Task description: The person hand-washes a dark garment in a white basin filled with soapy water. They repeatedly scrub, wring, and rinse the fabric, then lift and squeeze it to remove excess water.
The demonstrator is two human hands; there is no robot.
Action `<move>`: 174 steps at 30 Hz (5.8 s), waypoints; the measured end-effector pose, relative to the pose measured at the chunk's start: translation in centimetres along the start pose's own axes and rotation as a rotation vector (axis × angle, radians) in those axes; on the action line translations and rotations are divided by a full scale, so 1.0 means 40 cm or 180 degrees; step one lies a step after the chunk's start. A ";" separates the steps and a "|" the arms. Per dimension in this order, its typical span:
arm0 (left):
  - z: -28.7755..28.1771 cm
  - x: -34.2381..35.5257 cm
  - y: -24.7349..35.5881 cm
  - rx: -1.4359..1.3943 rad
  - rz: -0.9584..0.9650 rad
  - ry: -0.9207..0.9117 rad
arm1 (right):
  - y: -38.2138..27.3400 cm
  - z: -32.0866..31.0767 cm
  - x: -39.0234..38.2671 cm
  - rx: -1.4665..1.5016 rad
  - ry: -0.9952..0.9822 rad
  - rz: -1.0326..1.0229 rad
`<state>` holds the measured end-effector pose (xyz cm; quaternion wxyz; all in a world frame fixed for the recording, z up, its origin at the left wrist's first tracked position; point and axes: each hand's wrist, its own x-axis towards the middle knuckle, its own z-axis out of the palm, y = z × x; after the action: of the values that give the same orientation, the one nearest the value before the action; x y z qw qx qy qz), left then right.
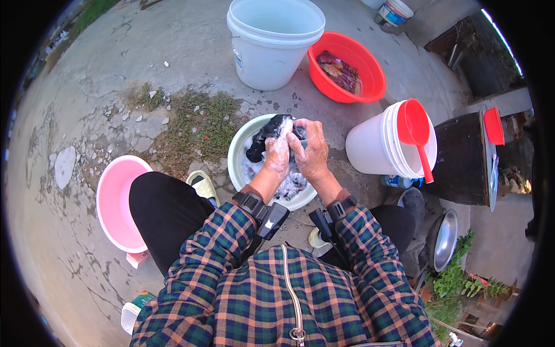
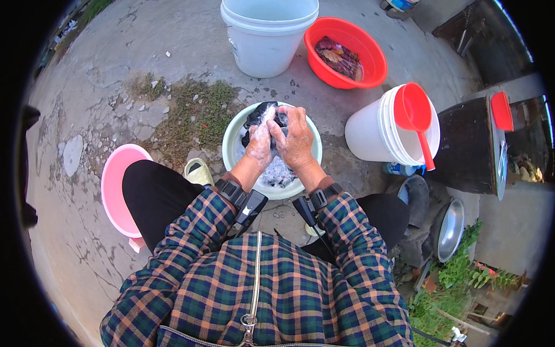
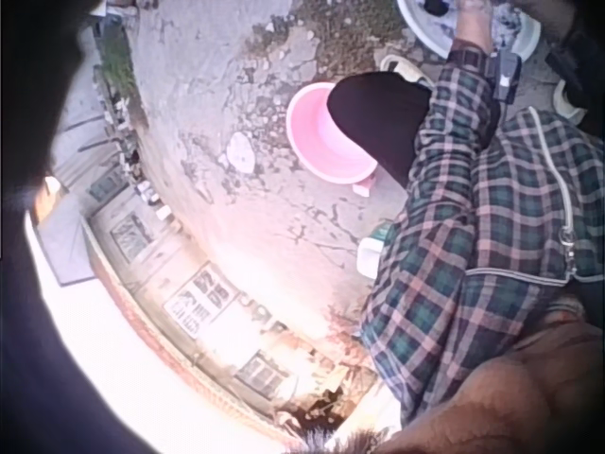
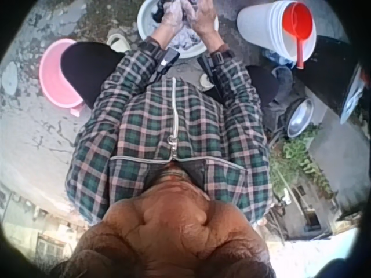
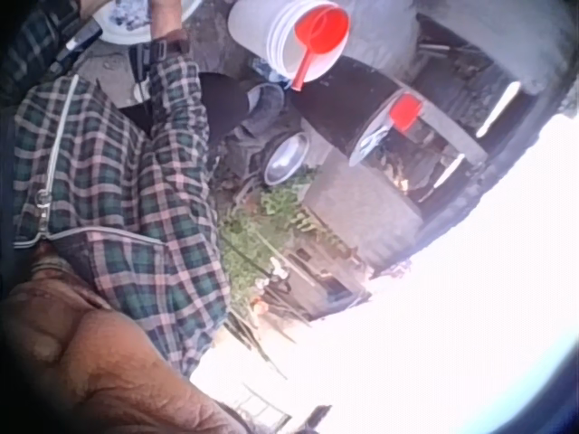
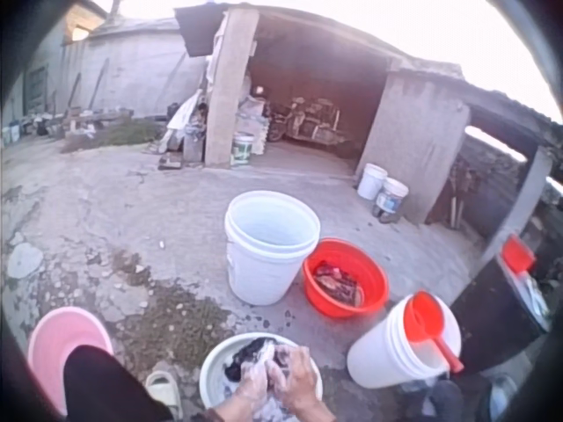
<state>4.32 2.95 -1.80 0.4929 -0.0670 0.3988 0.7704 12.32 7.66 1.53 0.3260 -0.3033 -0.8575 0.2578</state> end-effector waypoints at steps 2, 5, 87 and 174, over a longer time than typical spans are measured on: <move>0.003 0.000 0.007 0.0062 -0.0031 -0.0023 | -0.001 0.008 -0.009 0.0028 0.0152 -0.0097; 0.002 -0.002 0.008 0.0095 -0.0052 0.0142 | -0.005 0.022 -0.021 0.0000 0.0186 0.0028; -0.034 0.006 0.011 -0.0776 -0.1061 -0.1001 | -0.013 0.002 -0.040 -0.0479 -0.0014 -0.0693; -0.065 0.025 -0.125 0.2454 0.0563 -0.0218 | 0.059 0.022 -0.018 0.0519 0.0067 0.1162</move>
<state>7.14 2.85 -6.80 0.4266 0.1834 0.6464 0.6055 12.96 8.54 -0.83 0.3063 -0.4291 -0.7610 0.3781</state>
